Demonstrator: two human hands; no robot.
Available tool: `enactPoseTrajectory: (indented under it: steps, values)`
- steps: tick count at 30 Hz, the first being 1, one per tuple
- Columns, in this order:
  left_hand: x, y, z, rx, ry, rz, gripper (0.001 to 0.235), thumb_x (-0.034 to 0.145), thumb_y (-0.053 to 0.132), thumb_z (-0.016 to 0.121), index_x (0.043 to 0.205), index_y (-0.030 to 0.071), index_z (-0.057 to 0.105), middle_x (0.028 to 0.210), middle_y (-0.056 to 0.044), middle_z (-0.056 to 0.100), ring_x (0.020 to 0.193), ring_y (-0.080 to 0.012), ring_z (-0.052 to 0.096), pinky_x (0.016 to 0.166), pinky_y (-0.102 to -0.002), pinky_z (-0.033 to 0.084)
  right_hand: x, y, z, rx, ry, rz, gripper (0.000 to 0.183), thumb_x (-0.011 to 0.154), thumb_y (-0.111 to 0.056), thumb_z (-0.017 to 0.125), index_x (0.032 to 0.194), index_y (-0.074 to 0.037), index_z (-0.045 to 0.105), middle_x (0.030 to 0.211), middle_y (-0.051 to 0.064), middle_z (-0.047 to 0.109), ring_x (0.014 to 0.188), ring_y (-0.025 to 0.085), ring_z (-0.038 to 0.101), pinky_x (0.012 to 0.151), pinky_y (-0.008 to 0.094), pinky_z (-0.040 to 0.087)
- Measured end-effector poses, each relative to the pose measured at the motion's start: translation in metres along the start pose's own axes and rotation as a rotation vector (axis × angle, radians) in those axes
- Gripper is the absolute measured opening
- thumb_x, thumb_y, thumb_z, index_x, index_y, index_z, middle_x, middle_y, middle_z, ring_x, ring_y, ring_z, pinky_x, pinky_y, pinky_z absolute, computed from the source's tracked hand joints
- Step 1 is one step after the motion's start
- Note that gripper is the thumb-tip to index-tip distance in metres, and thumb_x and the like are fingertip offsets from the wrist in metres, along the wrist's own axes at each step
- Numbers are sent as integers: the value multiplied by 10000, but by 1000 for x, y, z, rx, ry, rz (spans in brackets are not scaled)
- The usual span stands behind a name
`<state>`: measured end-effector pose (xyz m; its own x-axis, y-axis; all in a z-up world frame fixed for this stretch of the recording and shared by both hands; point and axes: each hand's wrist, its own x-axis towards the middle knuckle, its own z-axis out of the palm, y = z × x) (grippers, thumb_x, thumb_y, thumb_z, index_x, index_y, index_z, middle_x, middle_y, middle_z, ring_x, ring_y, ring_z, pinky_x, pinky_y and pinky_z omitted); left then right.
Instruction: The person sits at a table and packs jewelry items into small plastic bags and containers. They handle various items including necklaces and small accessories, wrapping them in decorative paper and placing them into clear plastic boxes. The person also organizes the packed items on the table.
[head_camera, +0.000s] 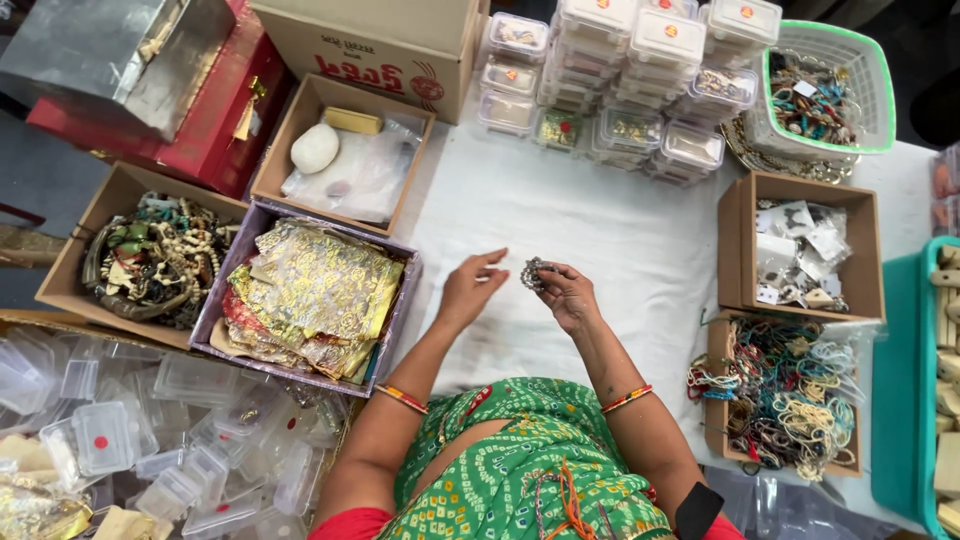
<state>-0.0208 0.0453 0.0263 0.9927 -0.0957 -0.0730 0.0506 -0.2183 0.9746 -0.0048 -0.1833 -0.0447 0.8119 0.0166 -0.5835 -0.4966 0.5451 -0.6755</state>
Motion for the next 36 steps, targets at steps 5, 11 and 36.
enactPoseTrajectory:
  steps: [5,11,36]
  values:
    - [34,-29,-71,199,294,6,241,938,185,732,1176,146,744,1163,-62,745,883,-140,737,737,-263,636,23,-3,-31,6,95,-12,248,876,20,730,1107,-37,662,1031,100,741,961,219,726,837,351,612]
    - [88,-27,-141,611,564,106,244,862,77,727,1103,108,748,1120,-67,709,897,-222,705,727,-338,603,38,4,-69,-8,212,-2,232,908,19,685,1122,-55,635,1022,93,727,929,220,710,830,378,607]
    - [128,-57,-145,1075,339,-73,374,988,407,605,1208,114,678,1451,-100,570,1349,-297,489,1140,-577,297,16,6,-73,-27,93,-81,196,914,32,679,1107,3,662,1020,145,740,914,255,738,843,396,637]
